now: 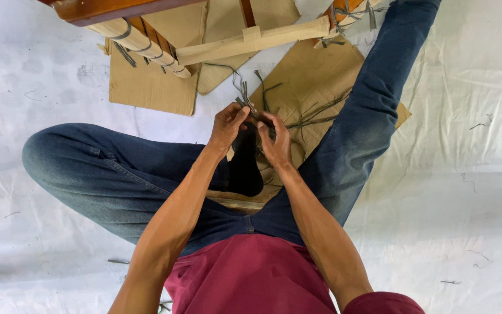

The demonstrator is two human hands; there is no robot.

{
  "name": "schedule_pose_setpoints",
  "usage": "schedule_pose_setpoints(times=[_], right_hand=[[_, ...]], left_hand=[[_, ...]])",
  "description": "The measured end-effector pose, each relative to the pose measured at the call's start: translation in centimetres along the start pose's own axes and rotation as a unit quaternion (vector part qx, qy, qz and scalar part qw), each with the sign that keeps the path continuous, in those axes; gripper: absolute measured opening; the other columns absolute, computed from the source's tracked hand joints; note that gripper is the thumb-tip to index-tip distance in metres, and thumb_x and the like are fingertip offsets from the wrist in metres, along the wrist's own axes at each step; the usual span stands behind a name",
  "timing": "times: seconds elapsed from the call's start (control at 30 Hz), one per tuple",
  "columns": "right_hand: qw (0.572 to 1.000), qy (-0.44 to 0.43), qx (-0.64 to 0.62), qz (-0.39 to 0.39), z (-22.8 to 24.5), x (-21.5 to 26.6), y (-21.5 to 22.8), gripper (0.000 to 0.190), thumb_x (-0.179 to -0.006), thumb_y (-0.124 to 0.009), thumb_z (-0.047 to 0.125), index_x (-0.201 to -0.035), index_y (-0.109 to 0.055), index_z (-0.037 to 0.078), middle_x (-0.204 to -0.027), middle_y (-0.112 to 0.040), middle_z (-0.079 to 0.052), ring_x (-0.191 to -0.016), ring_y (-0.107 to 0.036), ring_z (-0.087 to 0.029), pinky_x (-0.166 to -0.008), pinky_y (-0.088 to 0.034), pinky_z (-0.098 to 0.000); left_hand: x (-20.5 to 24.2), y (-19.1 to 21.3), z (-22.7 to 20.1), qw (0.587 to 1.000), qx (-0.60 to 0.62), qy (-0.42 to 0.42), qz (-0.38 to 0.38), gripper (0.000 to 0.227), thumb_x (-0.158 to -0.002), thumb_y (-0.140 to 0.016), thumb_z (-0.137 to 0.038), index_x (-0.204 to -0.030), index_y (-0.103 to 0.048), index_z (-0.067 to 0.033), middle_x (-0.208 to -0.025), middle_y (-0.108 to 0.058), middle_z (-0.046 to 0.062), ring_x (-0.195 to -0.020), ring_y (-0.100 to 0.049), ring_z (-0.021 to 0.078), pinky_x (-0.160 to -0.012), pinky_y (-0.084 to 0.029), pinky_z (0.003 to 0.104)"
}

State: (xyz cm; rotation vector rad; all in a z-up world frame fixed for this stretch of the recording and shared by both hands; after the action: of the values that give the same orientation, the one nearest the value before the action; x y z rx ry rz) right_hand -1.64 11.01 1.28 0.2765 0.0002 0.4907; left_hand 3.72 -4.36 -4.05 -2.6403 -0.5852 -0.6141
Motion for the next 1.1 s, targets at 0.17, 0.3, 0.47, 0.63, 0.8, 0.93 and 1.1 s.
schedule_pose_setpoints(times=[0.17,0.3,0.47,0.63,0.8,0.93,1.1], right_hand=[[0.996,-0.089,-0.001,0.015,-2.3,0.1,-0.2,0.023,-0.103,-0.064,0.020,-0.113,-0.070,0.000,-0.088,-0.069,-0.010,-0.080,-0.060,-0.016,-0.073,-0.049,-0.0354],[0.994,-0.100,-0.050,0.005,-4.7,0.0,-0.1,0.022,-0.104,-0.067,0.022,-0.107,-0.071,0.001,-0.078,-0.061,-0.004,-0.069,-0.050,-0.009,-0.061,-0.043,-0.0332],[0.978,-0.112,-0.171,-0.033,-5.9,-0.5,0.5,0.023,-0.102,-0.068,0.022,-0.107,-0.070,0.000,-0.096,-0.072,-0.005,-0.086,-0.063,-0.012,-0.079,-0.051,-0.0316],[0.929,-0.184,-0.312,-0.079,-6.3,-0.5,1.5,0.023,-0.098,-0.069,0.021,-0.108,-0.068,0.000,-0.111,-0.075,-0.009,-0.102,-0.070,-0.016,-0.095,-0.054,-0.0310],[0.931,-0.183,-0.312,-0.055,-8.0,0.2,1.2,0.025,-0.110,-0.072,0.018,-0.120,-0.073,-0.005,-0.098,-0.055,-0.003,-0.092,-0.054,-0.014,-0.093,-0.049,-0.0316],[0.913,-0.231,-0.335,-0.043,-4.4,-0.3,1.0,0.021,-0.096,-0.066,0.022,-0.108,-0.068,0.005,-0.096,-0.073,-0.004,-0.090,-0.070,-0.014,-0.086,-0.056,-0.0281],[0.930,-0.205,-0.304,-0.014,-6.4,0.1,0.2,0.020,-0.101,-0.068,0.017,-0.111,-0.070,0.000,-0.092,-0.065,-0.002,-0.085,-0.063,-0.011,-0.075,-0.056,-0.0295]], left_hand=[[-0.1,0.0,1.0,1.000,-0.008,0.005,0.007,0.027,-0.098,-0.072,-0.035,-0.103,-0.074,-0.0088,-0.093,-0.073,0.000,-0.087,-0.070,0.0093,-0.072,-0.053,0.026],[0.5,-0.2,-0.1,0.999,-0.015,0.026,-0.019,0.029,-0.095,-0.072,-0.036,-0.106,-0.076,-0.0092,-0.093,-0.074,-0.001,-0.084,-0.069,0.0086,-0.069,-0.051,0.025],[-0.2,0.6,1.5,1.000,-0.021,0.009,-0.021,0.033,-0.097,-0.072,-0.038,-0.105,-0.075,-0.0052,-0.098,-0.076,-0.001,-0.086,-0.069,0.0089,-0.071,-0.051,0.025],[0.3,0.2,0.7,0.999,-0.036,0.026,-0.023,0.036,-0.098,-0.069,-0.040,-0.108,-0.075,-0.0052,-0.100,-0.079,0.000,-0.089,-0.070,0.0096,-0.073,-0.053,0.026],[0.2,0.0,1.1,0.999,-0.028,0.041,-0.011,0.038,-0.098,-0.071,-0.039,-0.118,-0.074,-0.0073,-0.103,-0.073,0.001,-0.092,-0.070,0.0106,-0.074,-0.051,0.026],[0.9,-0.7,0.3,0.998,-0.047,0.037,0.007,0.038,-0.095,-0.071,-0.038,-0.118,-0.073,-0.0076,-0.108,-0.074,0.000,-0.093,-0.068,0.0092,-0.075,-0.051,0.026],[1.2,-1.3,-0.6,0.997,-0.071,0.036,0.016,0.036,-0.094,-0.073,-0.034,-0.112,-0.074,-0.0032,-0.103,-0.074,-0.004,-0.078,-0.062,0.0083,-0.069,-0.053,0.025]])
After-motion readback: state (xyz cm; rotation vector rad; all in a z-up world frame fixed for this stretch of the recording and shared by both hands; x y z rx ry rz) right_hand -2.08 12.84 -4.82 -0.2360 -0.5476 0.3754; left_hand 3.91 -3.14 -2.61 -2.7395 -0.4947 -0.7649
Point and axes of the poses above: each hand's wrist, its own x-axis away from the middle knuckle, its own y-axis out of the back of the hand, z = x × y, the point moved 5 cm from there along -x, towards the middle knuckle
